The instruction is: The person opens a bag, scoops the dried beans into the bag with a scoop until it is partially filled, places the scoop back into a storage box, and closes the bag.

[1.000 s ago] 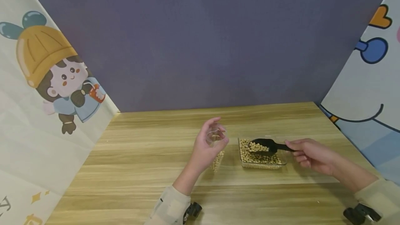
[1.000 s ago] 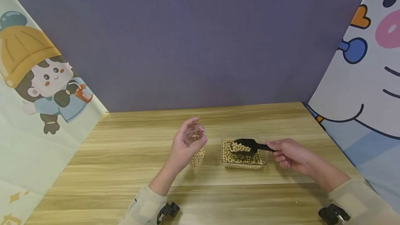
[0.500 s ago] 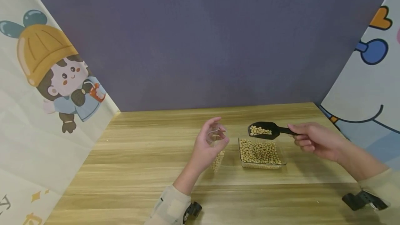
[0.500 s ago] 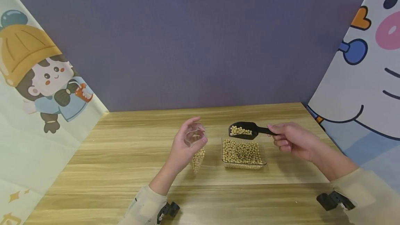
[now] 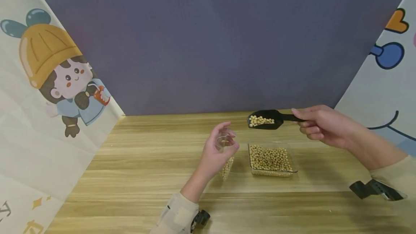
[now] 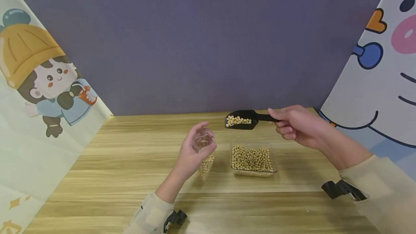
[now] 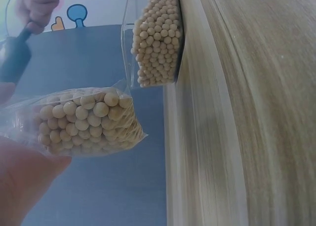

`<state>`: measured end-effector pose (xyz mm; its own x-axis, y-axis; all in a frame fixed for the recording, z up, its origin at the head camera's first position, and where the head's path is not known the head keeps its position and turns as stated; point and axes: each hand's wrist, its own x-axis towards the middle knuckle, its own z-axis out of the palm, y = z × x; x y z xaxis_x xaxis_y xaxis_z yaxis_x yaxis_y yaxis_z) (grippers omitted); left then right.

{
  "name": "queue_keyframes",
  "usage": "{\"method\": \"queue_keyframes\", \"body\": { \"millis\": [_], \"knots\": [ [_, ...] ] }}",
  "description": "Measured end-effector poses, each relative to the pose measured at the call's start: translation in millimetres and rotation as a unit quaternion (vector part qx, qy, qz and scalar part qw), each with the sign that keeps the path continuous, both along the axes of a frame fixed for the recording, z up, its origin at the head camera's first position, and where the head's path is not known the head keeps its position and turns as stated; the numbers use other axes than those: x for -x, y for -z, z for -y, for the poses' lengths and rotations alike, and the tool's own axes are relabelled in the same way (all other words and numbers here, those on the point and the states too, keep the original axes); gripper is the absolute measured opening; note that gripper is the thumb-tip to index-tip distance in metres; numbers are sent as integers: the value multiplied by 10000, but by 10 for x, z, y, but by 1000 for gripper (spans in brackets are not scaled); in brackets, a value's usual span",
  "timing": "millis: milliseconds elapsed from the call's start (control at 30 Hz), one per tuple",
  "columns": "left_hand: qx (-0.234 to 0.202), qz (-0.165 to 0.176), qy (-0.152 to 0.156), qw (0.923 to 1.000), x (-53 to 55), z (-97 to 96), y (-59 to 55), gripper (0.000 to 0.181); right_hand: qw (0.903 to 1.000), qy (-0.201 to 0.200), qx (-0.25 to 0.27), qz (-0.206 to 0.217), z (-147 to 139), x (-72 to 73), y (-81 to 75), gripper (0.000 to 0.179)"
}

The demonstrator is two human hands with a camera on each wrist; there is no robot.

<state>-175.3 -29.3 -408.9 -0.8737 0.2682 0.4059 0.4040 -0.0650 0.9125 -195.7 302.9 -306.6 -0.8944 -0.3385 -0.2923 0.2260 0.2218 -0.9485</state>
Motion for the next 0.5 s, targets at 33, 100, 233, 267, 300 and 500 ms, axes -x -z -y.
{"method": "queue_keyframes", "body": {
  "millis": [33,100,233,267,300,500],
  "knots": [
    [3,6,6,10000,-1,-1,-1,66,10000,-30,-26,-23,33,-4,-33,37],
    [35,19,7,10000,-1,-4,-1,66,9999,-117,-64,-63,97,-12,-91,37],
    [37,45,37,10000,-3,-7,-3,66,9996,-241,-134,-74,206,-37,-178,35],
    [43,45,36,10000,-3,-7,-3,66,9995,-247,-157,-70,230,-44,-193,35],
    [29,49,45,10000,-4,-8,-5,66,9995,-245,-177,-67,253,-52,-206,34],
    [18,47,59,10000,-7,-14,-7,66,9989,-262,-383,-102,360,-92,-259,32]
  ]
}}
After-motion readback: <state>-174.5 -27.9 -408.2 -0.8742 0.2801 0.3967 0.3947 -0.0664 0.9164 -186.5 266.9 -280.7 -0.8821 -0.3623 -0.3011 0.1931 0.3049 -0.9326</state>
